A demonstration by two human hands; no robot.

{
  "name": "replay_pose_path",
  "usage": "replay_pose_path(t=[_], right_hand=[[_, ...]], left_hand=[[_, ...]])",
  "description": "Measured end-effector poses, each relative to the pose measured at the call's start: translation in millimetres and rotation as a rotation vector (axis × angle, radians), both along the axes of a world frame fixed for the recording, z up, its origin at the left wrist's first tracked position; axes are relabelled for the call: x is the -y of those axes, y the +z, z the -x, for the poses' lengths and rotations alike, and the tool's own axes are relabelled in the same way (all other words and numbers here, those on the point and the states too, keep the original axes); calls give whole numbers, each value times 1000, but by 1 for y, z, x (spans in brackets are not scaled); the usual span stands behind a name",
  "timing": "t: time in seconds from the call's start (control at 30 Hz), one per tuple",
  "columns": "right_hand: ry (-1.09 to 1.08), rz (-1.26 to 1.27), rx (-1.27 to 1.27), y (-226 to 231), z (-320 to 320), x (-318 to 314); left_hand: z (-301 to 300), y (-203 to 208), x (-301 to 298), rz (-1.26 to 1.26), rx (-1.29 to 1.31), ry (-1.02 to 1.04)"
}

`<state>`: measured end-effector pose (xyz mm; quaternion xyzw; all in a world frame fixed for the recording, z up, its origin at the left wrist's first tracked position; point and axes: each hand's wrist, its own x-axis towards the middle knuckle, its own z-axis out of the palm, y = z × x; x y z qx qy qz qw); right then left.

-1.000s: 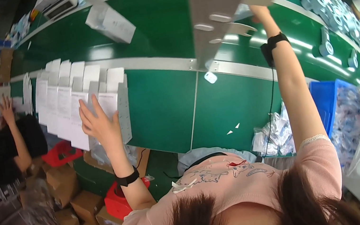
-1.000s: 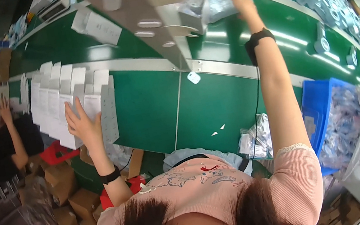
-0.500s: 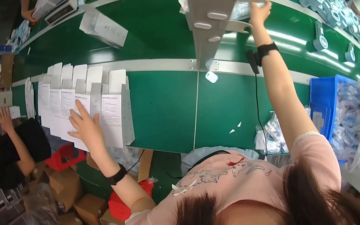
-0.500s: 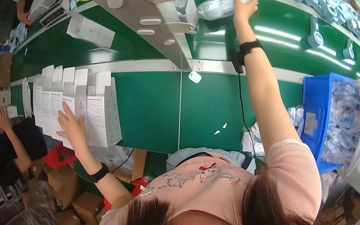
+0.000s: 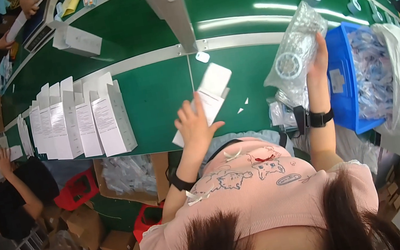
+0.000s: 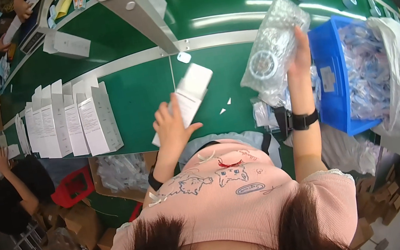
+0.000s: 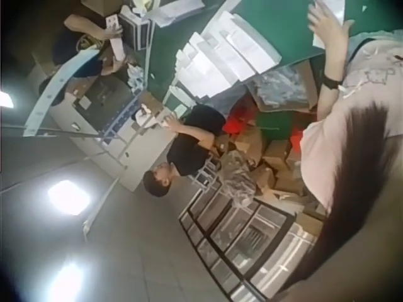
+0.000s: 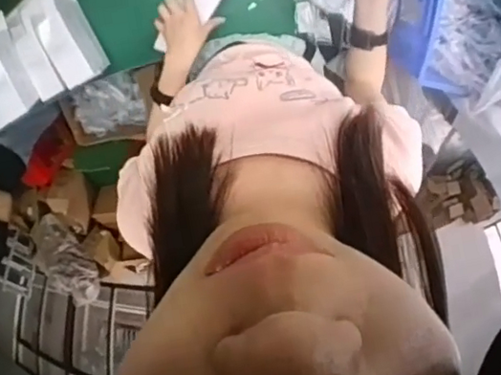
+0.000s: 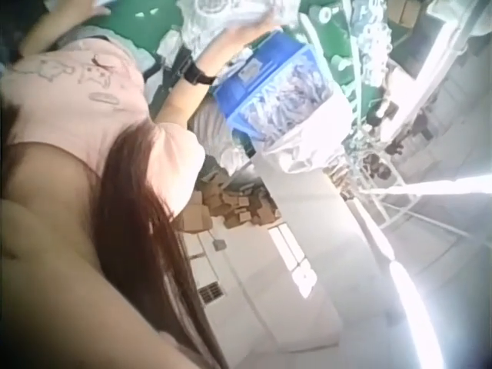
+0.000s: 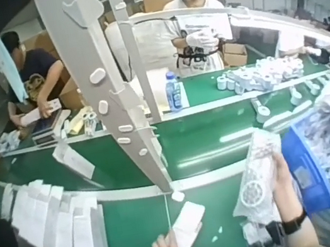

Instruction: The person packages items by hand, picking up a box, inserting a bubble-wrapped device, a small packet, and an instruction manual before closing it. This process is repeated for several boxes on the green assembly line.

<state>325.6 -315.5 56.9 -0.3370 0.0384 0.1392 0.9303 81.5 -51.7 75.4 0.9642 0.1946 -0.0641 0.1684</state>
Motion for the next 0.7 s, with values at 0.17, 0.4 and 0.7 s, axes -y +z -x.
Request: replay_pose_path(t=[0.17, 0.4, 0.7], right_hand=[[35, -104, 7, 1, 58, 16], [-14, -160, -113, 19, 80, -12], [-311, -85, -159, 34, 53, -62]], left_hand=[[-47, -6, -12, 256, -322, -45], [-66, -72, -27, 666, -54, -295], [-66, 13, 20, 624, 264, -329]])
